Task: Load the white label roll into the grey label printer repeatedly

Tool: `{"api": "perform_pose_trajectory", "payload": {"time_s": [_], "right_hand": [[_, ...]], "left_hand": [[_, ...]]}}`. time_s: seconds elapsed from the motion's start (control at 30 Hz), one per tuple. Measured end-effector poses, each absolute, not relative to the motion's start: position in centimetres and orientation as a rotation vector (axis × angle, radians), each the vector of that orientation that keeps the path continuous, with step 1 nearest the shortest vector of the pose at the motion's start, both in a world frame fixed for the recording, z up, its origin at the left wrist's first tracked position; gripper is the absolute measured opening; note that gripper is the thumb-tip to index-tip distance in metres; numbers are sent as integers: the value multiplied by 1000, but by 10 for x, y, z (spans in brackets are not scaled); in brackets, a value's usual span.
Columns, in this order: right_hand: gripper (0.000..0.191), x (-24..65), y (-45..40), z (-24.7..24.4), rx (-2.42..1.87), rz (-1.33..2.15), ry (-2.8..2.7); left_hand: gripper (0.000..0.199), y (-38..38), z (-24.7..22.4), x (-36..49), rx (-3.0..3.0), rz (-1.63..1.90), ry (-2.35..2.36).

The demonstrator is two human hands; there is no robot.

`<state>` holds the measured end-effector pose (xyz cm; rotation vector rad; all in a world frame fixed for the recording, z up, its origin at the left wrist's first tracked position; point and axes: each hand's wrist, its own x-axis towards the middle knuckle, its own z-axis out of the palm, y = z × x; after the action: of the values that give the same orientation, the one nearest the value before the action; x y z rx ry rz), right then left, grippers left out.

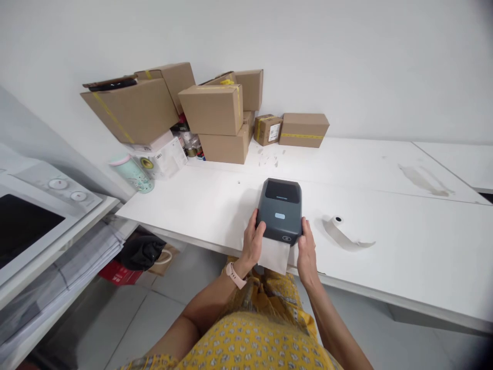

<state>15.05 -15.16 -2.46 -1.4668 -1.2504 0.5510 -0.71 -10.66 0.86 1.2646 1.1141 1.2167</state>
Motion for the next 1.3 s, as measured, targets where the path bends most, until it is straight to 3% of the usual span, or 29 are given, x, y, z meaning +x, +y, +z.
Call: {"api": "perform_pose_trajectory", "payload": {"time_s": [0.17, 0.4, 0.57, 0.73, 0.8, 0.87, 0.97, 1.1, 1.3], "right_hand": [[63, 154, -147, -12, -1410, 596, -1214], [70, 178, -73, 50, -1290, 286, -1368], [72, 195, -3, 90, -1313, 200, -1360], [82, 222, 35, 114, -1471, 207, -1383], [73, 223, 29, 115, -1419, 4, -1324], [52, 216, 14, 108, -1338, -153, -1336], [40, 200, -5, 84, -1458, 20, -1831], [65, 188, -1, 59, -1721, 402, -2508], [92, 174, 30, 61, -1867, 529, -2673]], "left_hand": [[61, -101, 20, -9, 1289, 1260, 1098], [56, -29, 65, -10, 1396, 1441, 868], [45, 21, 42, -2, 1535, 1203, 1304], [38, 18, 15, 1, 1714, 942, 1402], [36, 14, 13, 1, 1774, 932, 1454], [41, 12, 13, 2, 1809, 883, 1522], [49, 16, 15, 5, 1868, 769, 1624], [45, 22, 18, 12, 2007, 628, 1745], [46, 19, 22, 16, 2117, 479, 1845]]}}
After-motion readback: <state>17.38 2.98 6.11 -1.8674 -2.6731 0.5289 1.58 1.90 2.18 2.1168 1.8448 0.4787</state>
